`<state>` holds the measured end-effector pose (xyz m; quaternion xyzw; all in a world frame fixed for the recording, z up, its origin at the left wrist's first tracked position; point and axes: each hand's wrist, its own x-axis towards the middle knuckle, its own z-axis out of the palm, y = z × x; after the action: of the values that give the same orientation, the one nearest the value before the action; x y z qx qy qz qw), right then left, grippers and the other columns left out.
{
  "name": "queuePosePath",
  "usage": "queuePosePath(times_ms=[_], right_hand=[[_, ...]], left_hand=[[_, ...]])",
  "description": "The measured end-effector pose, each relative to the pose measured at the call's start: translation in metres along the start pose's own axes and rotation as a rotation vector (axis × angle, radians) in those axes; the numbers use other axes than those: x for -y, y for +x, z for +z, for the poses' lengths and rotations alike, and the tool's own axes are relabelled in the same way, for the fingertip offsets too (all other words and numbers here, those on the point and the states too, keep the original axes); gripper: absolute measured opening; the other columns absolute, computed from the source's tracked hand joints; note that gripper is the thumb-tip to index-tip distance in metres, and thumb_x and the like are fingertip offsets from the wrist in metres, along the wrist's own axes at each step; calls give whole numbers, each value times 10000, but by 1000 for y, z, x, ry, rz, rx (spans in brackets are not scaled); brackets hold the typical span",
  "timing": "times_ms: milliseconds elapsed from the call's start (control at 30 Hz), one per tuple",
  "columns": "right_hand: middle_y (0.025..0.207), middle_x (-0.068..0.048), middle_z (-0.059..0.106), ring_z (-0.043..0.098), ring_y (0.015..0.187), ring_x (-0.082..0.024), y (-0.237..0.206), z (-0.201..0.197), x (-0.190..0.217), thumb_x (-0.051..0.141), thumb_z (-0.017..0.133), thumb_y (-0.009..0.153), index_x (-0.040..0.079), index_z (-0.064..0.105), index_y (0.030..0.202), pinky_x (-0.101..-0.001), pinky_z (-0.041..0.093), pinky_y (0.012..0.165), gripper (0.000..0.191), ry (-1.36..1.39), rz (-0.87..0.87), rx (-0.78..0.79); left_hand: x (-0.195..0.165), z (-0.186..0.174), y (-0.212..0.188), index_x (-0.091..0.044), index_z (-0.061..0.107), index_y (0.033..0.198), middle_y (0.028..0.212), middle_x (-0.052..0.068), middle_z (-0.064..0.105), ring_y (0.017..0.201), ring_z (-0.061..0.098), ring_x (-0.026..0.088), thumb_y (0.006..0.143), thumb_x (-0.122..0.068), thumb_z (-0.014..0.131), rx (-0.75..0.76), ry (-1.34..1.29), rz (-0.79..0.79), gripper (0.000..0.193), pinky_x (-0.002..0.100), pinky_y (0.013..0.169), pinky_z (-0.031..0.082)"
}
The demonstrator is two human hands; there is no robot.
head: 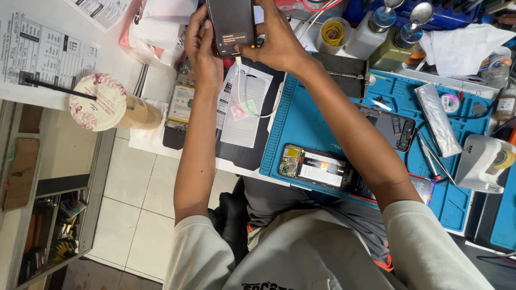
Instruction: The person works at a repair bench on a disassembled smartphone, pressing and aligning components inside the open device. They then pick up another phone, type on its keyboard and navigate its screen while it is connected to a cable, before returning to press the disassembled phone's parts together and handle its battery.
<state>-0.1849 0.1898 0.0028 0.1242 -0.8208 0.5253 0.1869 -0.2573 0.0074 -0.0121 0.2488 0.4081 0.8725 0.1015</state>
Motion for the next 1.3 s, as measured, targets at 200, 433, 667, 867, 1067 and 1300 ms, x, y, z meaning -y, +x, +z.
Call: queuePosePath(times_ms=[200,433,667,867,1067,1300], right_hand=[[1576,-237,419,765,1199,-358,-1,1,1,-16,920,882,24,236,1561,-362,664,766,964,2,-1,2],[1586,-252,395,780,1173,-339,-2,-3,4,-32,831,918,19,192,1574,-352,660,714,916,64,58,36],[1596,-244,421,753,1241,-349,-1,2,2,-63,874,897,49,207,1592,-361,668,822,969,56,-53,12],[1619,-234,371,784,1178,-316,-3,-5,2,-73,791,965,53,171,1578,-345,664,729,880,125,61,55],[1687,-201,337,742,1188,-307,-5,-10,-6,-196,599,994,120,168,1656,-365,674,806,850,352,50,96],[1645,-175,385,749,1141,-265,-5,-10,-6,-187,604,1026,118,199,1650,-346,671,797,804,334,74,76]], left_hand=[[4,-5,-1,-20,560,1424,1284,103,685,1136,699,155,1135,-141,542,16,13,4,313,337,986,604],[6,-10,-2,-28,560,1428,1286,96,684,1151,697,151,1135,-161,553,8,12,1,323,339,1009,598],[5,-9,-2,-32,565,1414,1270,95,689,1141,701,158,1126,-161,558,19,30,14,316,343,999,604],[5,-8,-1,-14,571,1421,1281,94,682,1155,681,146,1136,-148,550,8,21,9,316,329,1012,581],[7,-8,0,-12,564,1429,1285,100,676,1156,675,148,1140,-126,537,3,-7,4,312,335,1019,584],[5,-6,-1,-17,558,1429,1279,102,676,1145,684,151,1132,-121,533,-3,13,6,316,339,1004,601]])
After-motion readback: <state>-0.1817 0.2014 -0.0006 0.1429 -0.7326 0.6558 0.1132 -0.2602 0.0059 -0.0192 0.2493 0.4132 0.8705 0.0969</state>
